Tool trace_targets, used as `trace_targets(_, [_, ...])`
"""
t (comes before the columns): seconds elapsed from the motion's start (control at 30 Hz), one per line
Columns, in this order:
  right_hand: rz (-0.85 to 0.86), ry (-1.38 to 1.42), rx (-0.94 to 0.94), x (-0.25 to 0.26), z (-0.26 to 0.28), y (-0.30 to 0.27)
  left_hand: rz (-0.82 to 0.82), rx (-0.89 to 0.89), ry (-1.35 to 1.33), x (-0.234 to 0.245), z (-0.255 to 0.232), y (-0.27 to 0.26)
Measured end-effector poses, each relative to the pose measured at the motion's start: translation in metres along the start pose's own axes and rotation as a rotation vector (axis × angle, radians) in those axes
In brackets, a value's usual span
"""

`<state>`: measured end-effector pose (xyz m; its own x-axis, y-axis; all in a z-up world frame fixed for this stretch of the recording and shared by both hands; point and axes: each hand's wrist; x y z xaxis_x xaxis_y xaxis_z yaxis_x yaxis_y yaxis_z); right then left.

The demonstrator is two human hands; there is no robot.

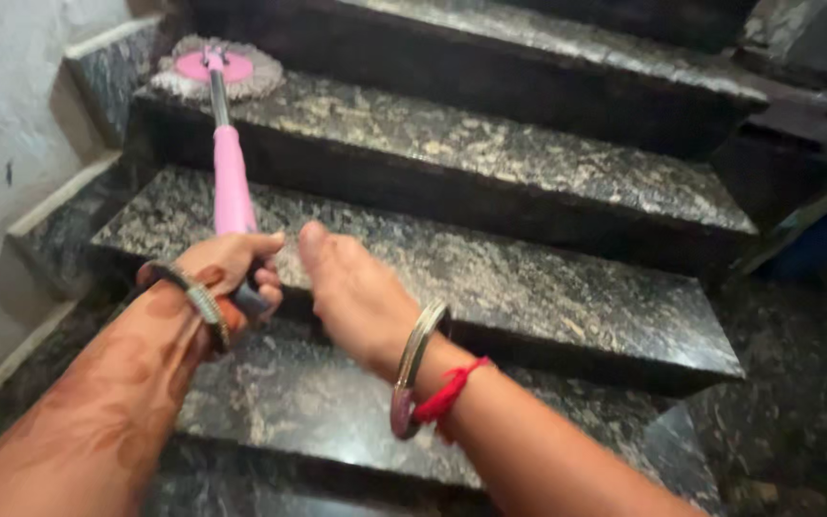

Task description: The person mops the steps of a staircase using a spin mop, then detaches the mop head from the handle by hand.

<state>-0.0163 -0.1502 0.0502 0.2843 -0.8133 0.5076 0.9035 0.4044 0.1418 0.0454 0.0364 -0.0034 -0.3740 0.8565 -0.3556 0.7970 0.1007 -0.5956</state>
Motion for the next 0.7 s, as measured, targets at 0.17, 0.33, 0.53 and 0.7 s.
trace_targets(0.17, [-0.040, -0.018, 0.113, 0.006, -0.001, 0.009, 0.024, -0.026, 0.015, -0.020, 0.027, -0.016])
trace_targets(0.33, [-0.039, 0.140, -0.099, 0.008, 0.002, 0.010, -0.020, -0.111, 0.019, -0.053, 0.058, -0.041])
trace_targets(0.53, [0.095, -0.032, -0.163, 0.012, -0.026, 0.012, -0.146, -0.202, 0.155, -0.091, 0.091, -0.092])
trace_targets(0.7, [0.164, 0.083, -0.281, 0.030, -0.041, 0.004, -0.138, -0.161, 0.226, -0.108, 0.117, -0.125])
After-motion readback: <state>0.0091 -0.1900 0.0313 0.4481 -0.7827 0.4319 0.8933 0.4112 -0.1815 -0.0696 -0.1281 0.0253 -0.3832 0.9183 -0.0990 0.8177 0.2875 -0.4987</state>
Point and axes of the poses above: each hand's wrist, its own y-axis towards the middle knuckle, its own x-axis out of the back of the hand, z = x × y, and after that the axes turned 6 degrees about x, right-handed
